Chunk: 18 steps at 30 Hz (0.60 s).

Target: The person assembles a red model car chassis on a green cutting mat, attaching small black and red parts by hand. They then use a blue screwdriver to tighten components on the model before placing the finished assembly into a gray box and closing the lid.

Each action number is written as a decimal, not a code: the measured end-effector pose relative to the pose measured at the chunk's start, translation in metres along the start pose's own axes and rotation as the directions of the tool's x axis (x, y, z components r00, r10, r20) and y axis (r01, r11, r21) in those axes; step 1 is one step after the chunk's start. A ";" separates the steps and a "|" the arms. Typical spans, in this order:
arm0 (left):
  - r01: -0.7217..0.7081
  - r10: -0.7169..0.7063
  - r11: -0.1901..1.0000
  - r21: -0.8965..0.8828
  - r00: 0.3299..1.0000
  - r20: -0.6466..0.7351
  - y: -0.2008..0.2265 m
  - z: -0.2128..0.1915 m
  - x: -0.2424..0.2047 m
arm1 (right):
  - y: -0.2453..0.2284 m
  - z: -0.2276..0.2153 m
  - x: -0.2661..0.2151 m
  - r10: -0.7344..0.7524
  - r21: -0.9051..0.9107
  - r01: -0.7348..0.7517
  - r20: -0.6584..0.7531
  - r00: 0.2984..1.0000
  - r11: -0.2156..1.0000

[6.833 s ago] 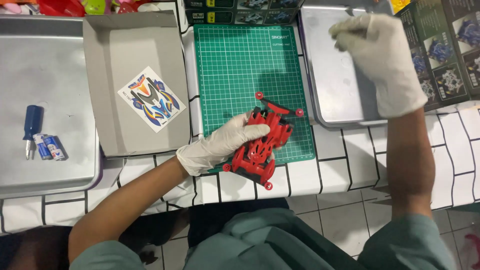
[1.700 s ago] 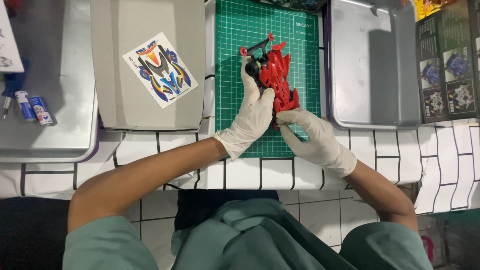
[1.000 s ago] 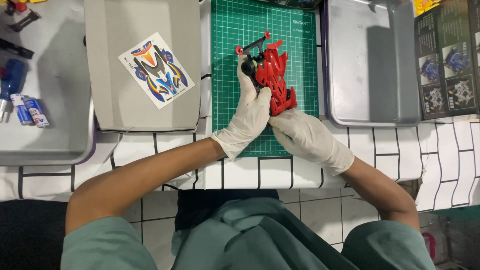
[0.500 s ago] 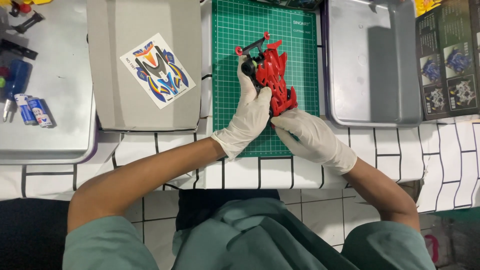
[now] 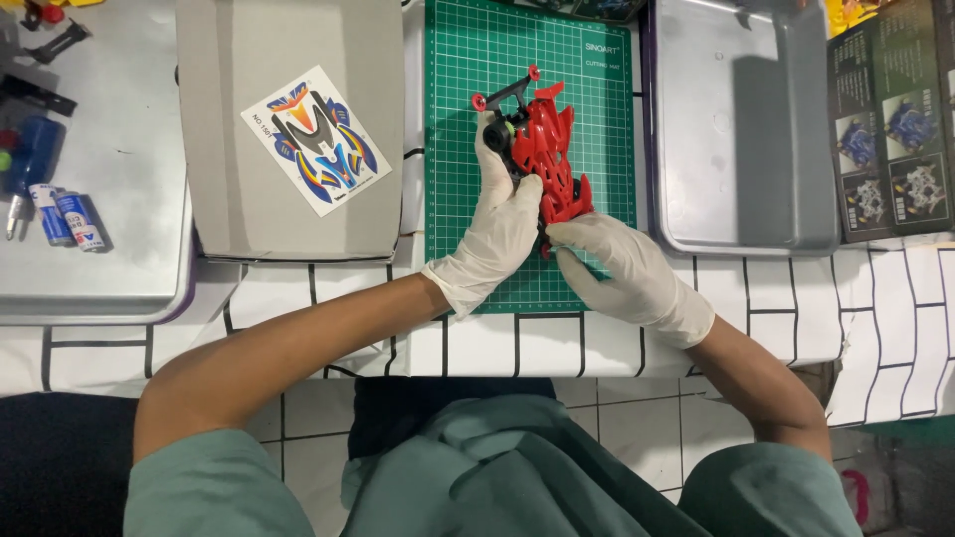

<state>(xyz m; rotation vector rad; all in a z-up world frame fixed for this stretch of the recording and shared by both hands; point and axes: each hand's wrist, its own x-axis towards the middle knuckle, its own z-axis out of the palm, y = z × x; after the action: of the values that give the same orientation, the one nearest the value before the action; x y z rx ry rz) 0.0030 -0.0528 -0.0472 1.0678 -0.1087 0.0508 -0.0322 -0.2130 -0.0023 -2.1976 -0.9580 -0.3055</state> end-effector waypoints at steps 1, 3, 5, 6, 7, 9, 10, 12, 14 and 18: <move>-0.001 0.001 1.000 -0.001 1.000 -0.001 0.000 0.000 0.000 | 0.000 0.000 0.002 -0.001 0.000 0.001 0.001 1.000 1.000; 0.008 -0.008 1.000 -0.009 1.000 0.005 0.000 0.000 0.000 | -0.001 0.001 0.004 -0.058 -0.023 0.058 -0.003 0.998 0.998; 0.011 -0.011 1.000 -0.012 1.000 0.008 0.001 -0.001 0.001 | 0.001 0.003 0.002 -0.061 -0.028 0.061 0.003 0.998 0.998; 0.015 -0.015 1.000 -0.017 1.000 0.010 0.001 -0.002 0.001 | 0.003 0.004 0.001 -0.064 -0.032 0.065 0.012 0.998 0.997; 0.014 -0.014 1.000 -0.017 1.000 0.010 0.001 -0.003 0.001 | 0.004 0.005 0.000 -0.065 -0.033 0.065 0.012 0.998 0.997; 0.022 -0.022 0.999 -0.026 1.000 0.014 0.002 -0.005 0.001 | 0.005 0.007 -0.001 -0.061 -0.035 0.061 0.006 0.998 0.998; 0.022 -0.022 0.999 -0.026 1.000 0.015 0.001 -0.004 0.001 | 0.004 0.007 -0.001 -0.061 -0.035 0.061 0.005 0.998 0.998; 0.030 -0.030 0.999 -0.034 0.999 0.019 0.001 -0.002 0.000 | 0.003 0.008 0.000 -0.054 -0.067 0.055 0.013 0.998 0.996; 0.034 -0.033 0.999 -0.039 0.999 0.021 0.001 -0.003 0.000 | 0.004 0.012 -0.002 -0.077 -0.081 0.076 -0.001 0.997 0.994; 0.046 -0.044 0.998 -0.050 0.999 0.027 0.002 -0.005 0.001 | 0.001 0.013 -0.001 -0.086 -0.089 0.083 -0.031 0.996 0.993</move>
<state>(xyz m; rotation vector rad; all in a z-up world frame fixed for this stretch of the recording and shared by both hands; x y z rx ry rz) 0.0043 -0.0477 -0.0477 1.0201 -0.1090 -0.0065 -0.0336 -0.2050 -0.0127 -2.2265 -1.0373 -0.4317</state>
